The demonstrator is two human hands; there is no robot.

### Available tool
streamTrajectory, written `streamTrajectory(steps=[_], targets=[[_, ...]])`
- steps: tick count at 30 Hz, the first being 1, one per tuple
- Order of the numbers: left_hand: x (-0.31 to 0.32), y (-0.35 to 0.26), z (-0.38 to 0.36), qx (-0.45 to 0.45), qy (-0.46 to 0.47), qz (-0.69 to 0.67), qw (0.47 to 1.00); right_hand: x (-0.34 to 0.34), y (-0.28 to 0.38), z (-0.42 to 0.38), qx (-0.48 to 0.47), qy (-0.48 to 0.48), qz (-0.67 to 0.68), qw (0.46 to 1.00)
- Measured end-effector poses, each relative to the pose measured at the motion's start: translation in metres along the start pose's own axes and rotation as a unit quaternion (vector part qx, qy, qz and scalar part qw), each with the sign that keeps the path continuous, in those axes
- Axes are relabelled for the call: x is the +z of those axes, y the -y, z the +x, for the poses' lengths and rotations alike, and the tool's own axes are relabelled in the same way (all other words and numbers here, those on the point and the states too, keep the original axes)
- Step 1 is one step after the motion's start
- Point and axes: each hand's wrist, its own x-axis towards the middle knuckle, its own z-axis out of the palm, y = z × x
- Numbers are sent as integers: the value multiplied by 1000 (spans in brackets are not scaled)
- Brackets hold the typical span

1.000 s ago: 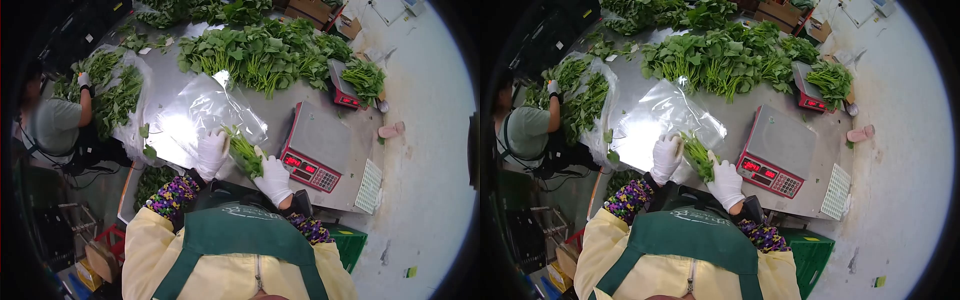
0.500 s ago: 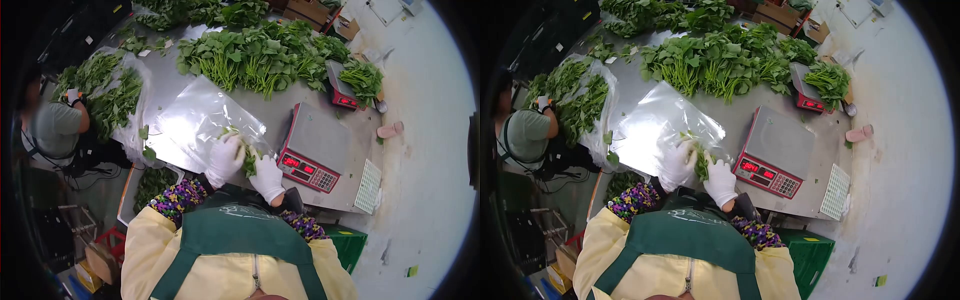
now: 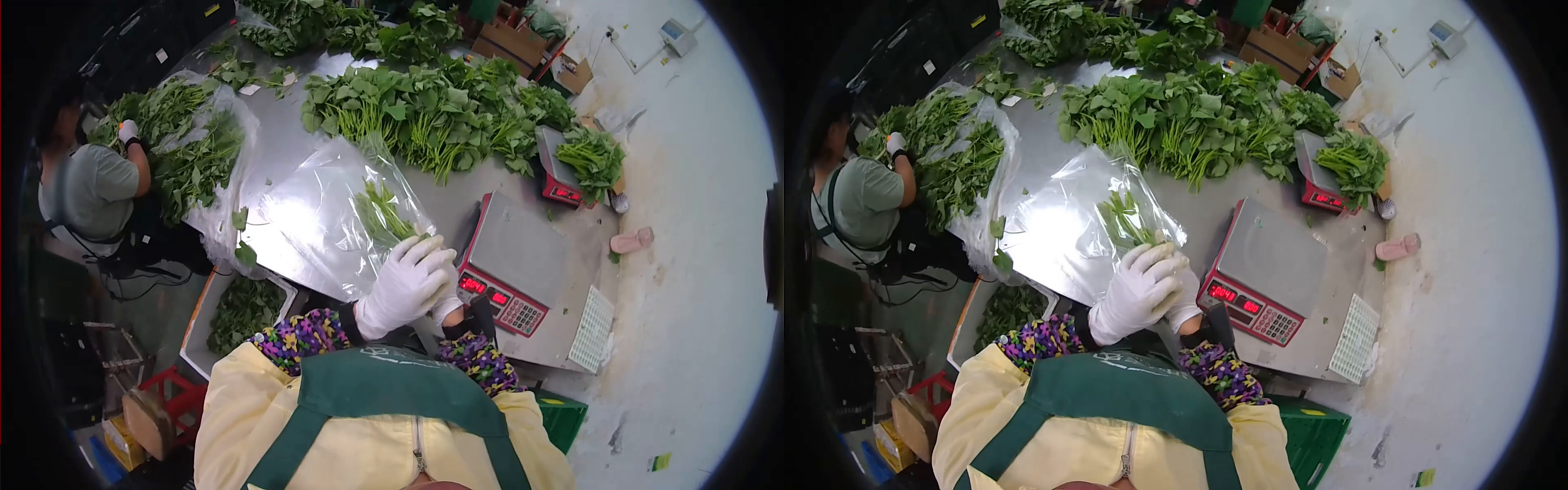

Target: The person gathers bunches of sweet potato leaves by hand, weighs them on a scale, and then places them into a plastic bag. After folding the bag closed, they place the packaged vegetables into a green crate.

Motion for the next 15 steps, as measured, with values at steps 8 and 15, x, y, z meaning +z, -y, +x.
streamTrajectory(steps=[8,15], targets=[[48,97,-82,-594,-275,-457,602,-17,85,59,-77,139,-296,942],[29,-15,-1,-402,-30,-857,321,26,174,141,65,345,-523,777]])
